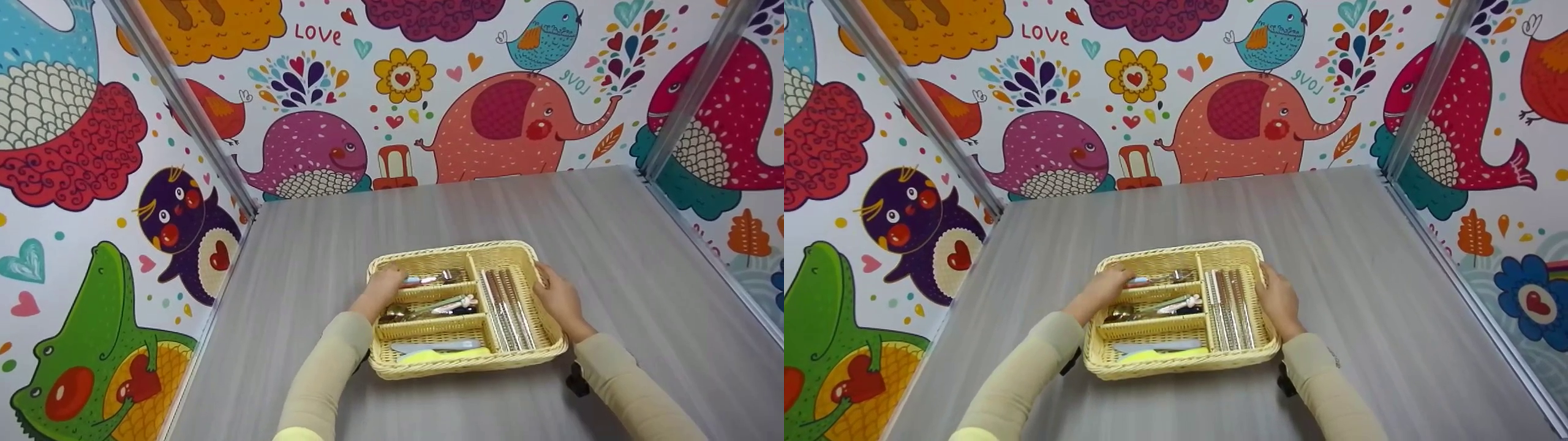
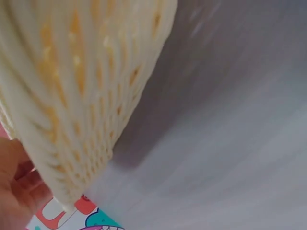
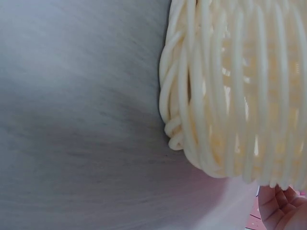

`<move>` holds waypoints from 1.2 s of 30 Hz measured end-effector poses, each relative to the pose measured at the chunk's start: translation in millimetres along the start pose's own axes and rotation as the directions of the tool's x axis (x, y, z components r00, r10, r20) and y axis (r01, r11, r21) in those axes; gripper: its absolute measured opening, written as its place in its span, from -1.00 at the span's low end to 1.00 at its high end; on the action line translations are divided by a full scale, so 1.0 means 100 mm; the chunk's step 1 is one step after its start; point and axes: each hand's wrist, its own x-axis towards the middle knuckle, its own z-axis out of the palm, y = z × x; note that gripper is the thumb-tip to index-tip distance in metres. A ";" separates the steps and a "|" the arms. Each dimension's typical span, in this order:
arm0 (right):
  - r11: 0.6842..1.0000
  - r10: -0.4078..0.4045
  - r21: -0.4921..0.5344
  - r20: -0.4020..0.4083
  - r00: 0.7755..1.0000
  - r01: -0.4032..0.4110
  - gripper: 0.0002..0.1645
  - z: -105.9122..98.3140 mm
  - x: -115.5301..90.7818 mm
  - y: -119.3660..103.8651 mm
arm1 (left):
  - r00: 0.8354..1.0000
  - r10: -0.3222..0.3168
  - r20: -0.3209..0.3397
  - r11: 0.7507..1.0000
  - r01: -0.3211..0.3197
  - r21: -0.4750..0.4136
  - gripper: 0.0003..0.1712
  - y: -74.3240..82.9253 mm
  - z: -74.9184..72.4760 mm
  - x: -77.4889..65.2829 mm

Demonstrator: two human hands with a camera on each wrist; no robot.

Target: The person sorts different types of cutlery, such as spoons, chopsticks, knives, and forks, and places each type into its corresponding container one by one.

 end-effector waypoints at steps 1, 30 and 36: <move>1.000 -0.001 0.001 -0.003 1.000 0.001 -0.43 0.00 0.00 0.00 | 0.999 -0.020 0.028 0.999 0.021 -0.043 -0.80 -0.01 0.01 0.01; 1.000 0.016 -0.010 0.026 1.000 -0.015 -0.43 0.03 0.00 -0.04 | 0.983 -0.084 0.162 0.909 0.143 -0.392 -0.60 0.00 -0.27 -0.13; 1.000 -0.015 -0.011 0.067 0.998 0.015 -0.45 -0.06 0.00 -0.03 | 0.985 -0.118 -0.123 0.854 0.038 -0.518 -0.76 0.19 -1.31 -0.39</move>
